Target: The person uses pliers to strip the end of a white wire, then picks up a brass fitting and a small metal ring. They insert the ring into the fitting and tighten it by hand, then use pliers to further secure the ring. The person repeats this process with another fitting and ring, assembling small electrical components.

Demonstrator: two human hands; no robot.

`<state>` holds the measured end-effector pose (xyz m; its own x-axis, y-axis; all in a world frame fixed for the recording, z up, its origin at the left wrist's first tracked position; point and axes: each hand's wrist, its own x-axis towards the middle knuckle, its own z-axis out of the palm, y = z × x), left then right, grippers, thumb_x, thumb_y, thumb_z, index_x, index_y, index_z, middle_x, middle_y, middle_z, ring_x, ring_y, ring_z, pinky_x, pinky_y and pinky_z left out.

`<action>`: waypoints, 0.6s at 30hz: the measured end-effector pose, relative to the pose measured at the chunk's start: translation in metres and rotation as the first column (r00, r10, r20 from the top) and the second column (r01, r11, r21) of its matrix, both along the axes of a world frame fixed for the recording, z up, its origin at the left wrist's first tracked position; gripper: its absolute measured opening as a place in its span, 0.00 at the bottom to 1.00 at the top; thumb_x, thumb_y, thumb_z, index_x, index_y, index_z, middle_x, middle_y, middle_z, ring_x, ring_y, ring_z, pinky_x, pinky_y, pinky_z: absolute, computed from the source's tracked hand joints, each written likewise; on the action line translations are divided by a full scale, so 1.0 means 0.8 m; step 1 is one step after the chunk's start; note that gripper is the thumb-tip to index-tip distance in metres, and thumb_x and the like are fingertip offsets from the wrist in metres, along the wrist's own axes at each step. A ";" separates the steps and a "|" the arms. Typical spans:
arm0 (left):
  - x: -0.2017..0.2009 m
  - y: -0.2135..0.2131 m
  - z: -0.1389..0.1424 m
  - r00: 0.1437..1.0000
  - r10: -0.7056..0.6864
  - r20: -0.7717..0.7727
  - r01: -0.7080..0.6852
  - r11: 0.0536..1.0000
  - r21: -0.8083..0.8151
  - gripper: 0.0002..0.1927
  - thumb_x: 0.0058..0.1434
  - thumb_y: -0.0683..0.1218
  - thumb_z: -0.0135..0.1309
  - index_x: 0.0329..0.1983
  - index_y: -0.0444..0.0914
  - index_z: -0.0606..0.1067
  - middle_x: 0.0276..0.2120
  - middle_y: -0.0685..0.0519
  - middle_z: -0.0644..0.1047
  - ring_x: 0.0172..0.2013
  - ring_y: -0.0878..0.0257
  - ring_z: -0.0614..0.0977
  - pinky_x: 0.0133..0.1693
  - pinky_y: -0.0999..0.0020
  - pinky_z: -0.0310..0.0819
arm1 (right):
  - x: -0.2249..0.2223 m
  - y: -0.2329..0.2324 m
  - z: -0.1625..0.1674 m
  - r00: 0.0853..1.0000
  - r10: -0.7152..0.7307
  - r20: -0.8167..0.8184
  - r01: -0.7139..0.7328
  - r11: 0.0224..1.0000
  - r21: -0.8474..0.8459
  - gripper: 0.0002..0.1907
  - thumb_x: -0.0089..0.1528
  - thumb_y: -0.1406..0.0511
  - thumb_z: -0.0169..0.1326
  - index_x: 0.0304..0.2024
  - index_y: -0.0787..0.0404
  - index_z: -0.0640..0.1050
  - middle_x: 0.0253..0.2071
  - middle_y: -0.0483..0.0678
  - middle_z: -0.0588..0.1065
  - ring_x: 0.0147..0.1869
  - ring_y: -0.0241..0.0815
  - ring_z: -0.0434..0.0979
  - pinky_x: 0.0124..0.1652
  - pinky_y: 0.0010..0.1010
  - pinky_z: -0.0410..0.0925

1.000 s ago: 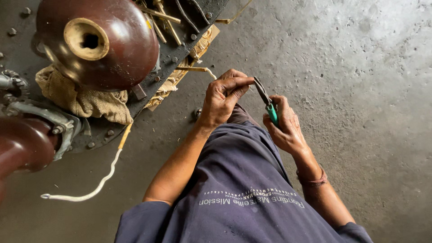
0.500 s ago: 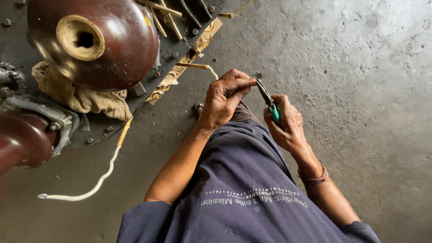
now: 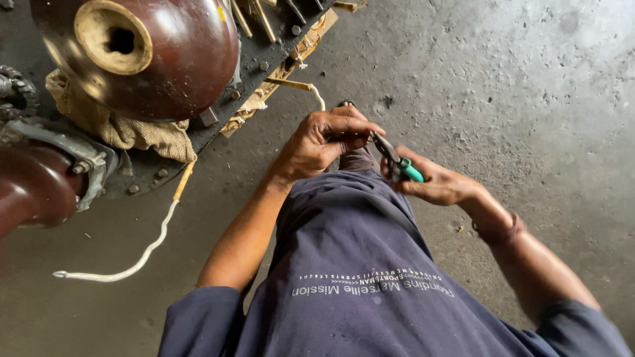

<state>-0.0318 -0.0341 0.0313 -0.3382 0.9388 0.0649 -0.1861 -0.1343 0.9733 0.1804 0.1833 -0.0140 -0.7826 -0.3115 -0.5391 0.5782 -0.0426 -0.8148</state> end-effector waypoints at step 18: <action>0.012 0.025 -0.019 0.999 0.027 -0.028 -0.028 0.999 -0.027 0.14 0.66 0.30 0.55 0.50 0.36 0.81 0.41 0.54 0.80 0.45 0.68 0.79 0.50 0.76 0.76 | 0.023 -0.054 0.025 0.960 -0.238 -0.146 0.273 0.687 0.674 0.24 0.61 0.64 0.54 0.59 0.57 0.67 0.47 0.56 0.72 0.52 0.54 0.73 0.51 0.46 0.65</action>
<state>-0.0224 -0.0144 0.0162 -0.3626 0.9306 0.0495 -0.1552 -0.1127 0.9814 0.1987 0.1399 0.0059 -0.8042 0.3424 -0.4859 0.5923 0.3929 -0.7034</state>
